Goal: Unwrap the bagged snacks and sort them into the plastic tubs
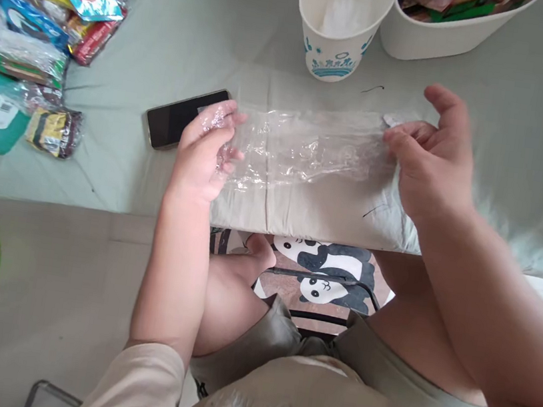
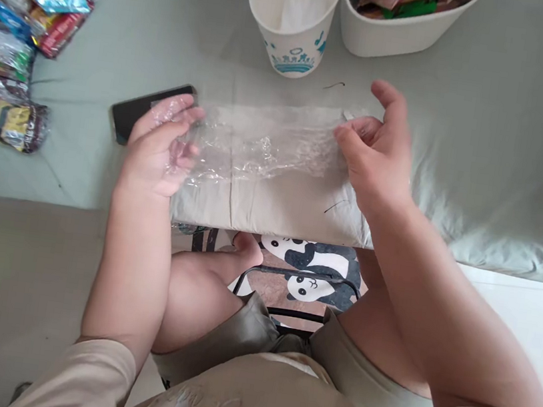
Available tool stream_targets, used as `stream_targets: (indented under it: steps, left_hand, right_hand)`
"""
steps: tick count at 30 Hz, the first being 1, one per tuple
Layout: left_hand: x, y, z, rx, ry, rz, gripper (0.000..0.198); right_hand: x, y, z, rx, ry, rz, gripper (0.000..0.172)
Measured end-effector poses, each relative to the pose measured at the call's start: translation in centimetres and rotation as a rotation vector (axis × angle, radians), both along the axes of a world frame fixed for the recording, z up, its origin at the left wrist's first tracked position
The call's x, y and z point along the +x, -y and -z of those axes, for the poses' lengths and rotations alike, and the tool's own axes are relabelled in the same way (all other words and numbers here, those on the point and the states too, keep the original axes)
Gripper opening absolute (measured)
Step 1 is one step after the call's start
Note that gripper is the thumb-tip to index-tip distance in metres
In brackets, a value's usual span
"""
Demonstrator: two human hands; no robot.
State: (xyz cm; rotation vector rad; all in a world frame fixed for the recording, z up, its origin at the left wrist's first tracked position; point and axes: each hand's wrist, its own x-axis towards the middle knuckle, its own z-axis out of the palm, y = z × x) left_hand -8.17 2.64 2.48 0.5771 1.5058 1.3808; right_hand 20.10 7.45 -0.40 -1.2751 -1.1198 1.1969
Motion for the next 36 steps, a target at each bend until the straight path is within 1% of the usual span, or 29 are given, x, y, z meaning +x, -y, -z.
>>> stream_targets:
  steps: [2,3,6,9,12,15,17,20,24,26,29,32,36]
  left_hand:
    - [-0.1,0.1,-0.4,-0.007,0.106,0.041,0.024]
    - [-0.2,0.1,-0.5,-0.019,0.149,0.057,0.024]
    - [-0.4,0.1,-0.2,-0.014,0.215,0.089,0.024]
    - [-0.5,0.0,1.0,0.082,0.235,0.099,0.025]
    - [-0.5,-0.1,2.7,0.154,0.202,0.052,0.028]
    - [-0.7,-0.4,4.1,0.157,0.093,0.026,0.027]
    - [-0.9,-0.6,4.6,0.136,0.025,0.03,0.027]
    - [-1.1,-0.7,4.4,0.118,0.043,0.027,0.022]
    - [-1.7,-0.5,3.2,0.058,0.153,-0.031,0.014]
    - [-2.2,-0.2,2.7,0.047,0.126,-0.056,0.014]
    - [-3.2,0.4,2.6,0.053,0.112,-0.019,0.013]
    - [-3.7,0.9,2.9,0.08,0.248,0.015,0.015]
    - [-3.4,1.4,2.4,0.106,0.447,-0.041,0.022]
  right_hand:
    - [-0.3,-0.1,0.3,0.029,-0.025,-0.031,0.054]
    - [-0.4,0.0,0.3,0.017,-0.047,-0.065,0.052]
    - [-0.5,0.8,-0.2,-0.086,-0.103,-0.134,0.05]
    - [-0.5,1.7,-1.0,-0.13,-0.091,-0.108,0.045]
    - [-0.6,2.3,-1.8,-0.146,-0.04,-0.093,0.042]
    - [-1.1,2.9,-2.5,-0.268,-0.024,-0.126,0.037]
    - [-1.4,3.3,-2.9,-0.366,-0.064,-0.169,0.033]
    - [-1.8,3.7,-3.5,-0.425,-0.137,-0.214,0.03]
    - [-2.3,4.0,-3.7,-0.415,-0.165,-0.222,0.026]
    - [-2.7,4.1,-3.7,-0.395,-0.18,-0.24,0.027]
    - [-3.8,4.4,-3.5,-0.379,-0.26,-0.251,0.028]
    - [-5.1,4.8,-3.4,-0.402,-0.35,-0.281,0.03]
    - [-6.4,4.9,-3.4,-0.42,-0.451,-0.289,0.035]
